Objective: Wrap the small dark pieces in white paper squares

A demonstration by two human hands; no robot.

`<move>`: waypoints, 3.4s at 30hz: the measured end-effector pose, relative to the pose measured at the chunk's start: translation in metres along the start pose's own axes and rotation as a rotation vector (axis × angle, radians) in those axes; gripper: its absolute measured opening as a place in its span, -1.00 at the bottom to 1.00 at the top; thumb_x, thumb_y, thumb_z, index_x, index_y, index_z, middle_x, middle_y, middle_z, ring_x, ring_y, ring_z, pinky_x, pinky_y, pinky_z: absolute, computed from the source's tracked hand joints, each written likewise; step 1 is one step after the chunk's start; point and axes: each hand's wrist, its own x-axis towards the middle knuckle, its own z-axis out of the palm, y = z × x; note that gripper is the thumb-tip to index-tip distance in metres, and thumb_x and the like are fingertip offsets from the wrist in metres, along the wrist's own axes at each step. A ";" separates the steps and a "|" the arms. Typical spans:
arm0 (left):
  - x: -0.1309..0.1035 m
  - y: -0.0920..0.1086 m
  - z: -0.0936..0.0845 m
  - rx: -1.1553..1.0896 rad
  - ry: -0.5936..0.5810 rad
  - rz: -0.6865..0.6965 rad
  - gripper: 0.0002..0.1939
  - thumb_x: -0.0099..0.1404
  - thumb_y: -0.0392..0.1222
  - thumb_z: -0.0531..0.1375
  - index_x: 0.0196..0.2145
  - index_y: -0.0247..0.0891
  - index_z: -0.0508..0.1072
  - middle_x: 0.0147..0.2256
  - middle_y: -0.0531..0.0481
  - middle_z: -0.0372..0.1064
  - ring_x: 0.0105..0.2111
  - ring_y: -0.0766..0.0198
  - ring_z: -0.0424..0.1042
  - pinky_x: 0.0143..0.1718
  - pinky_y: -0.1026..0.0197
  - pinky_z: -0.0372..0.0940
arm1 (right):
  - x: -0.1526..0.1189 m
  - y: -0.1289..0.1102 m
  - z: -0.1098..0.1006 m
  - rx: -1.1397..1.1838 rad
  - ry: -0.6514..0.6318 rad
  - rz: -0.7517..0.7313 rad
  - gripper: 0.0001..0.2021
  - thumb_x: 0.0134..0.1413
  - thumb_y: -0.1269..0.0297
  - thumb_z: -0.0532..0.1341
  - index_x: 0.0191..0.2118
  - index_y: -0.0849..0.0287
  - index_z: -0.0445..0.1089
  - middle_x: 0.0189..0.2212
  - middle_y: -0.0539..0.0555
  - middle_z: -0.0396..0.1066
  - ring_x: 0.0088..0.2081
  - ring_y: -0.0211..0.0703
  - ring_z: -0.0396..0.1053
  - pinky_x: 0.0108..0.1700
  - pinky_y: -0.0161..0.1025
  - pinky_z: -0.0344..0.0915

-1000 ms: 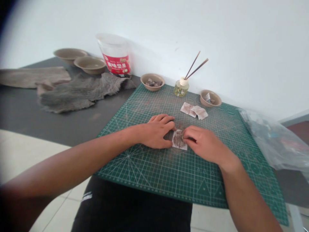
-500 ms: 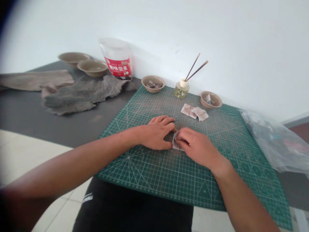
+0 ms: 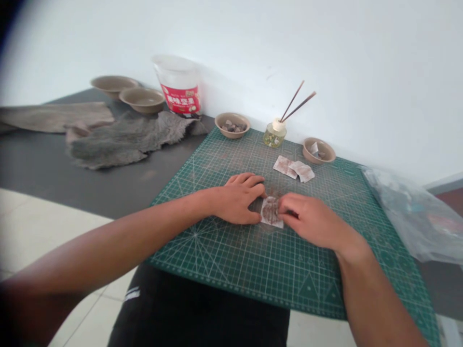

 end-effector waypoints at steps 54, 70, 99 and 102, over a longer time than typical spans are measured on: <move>-0.001 0.001 -0.001 0.001 0.017 -0.005 -0.40 0.21 0.19 0.15 0.11 -0.16 0.25 0.36 -0.19 -0.07 0.36 -0.21 -0.15 0.30 -0.24 -0.10 | 0.007 -0.001 -0.001 -0.068 0.121 0.114 -0.93 0.24 0.30 0.19 -0.28 0.09 0.40 -0.30 0.03 0.45 -0.30 -0.12 0.39 -0.25 -0.16 0.27; -0.001 0.001 0.000 0.005 0.014 0.019 -0.39 0.22 0.22 0.13 0.11 -0.17 0.25 0.36 -0.20 -0.05 0.36 -0.22 -0.14 0.29 -0.24 -0.08 | 0.007 -0.002 0.003 0.028 0.105 0.065 -0.92 0.29 0.29 0.16 -0.26 0.08 0.37 -0.23 0.04 0.44 -0.20 -0.10 0.40 -0.15 -0.14 0.29; -0.001 0.000 0.000 0.008 0.016 0.017 -0.36 0.21 0.20 0.13 0.14 -0.17 0.24 0.35 -0.21 -0.05 0.36 -0.22 -0.14 0.29 -0.24 -0.08 | 0.007 0.001 0.002 -0.074 0.138 0.095 -0.91 0.28 0.29 0.14 -0.28 0.09 0.33 -0.26 0.05 0.41 -0.25 -0.09 0.39 -0.20 -0.12 0.28; -0.001 0.001 0.000 0.007 0.011 0.011 -0.37 0.21 0.21 0.13 0.14 -0.17 0.25 0.35 -0.21 -0.06 0.36 -0.22 -0.15 0.29 -0.24 -0.08 | 0.006 0.000 0.001 -0.019 0.002 0.064 -0.92 0.27 0.27 0.17 -0.28 0.08 0.35 -0.27 0.03 0.42 -0.26 -0.11 0.39 -0.22 -0.15 0.29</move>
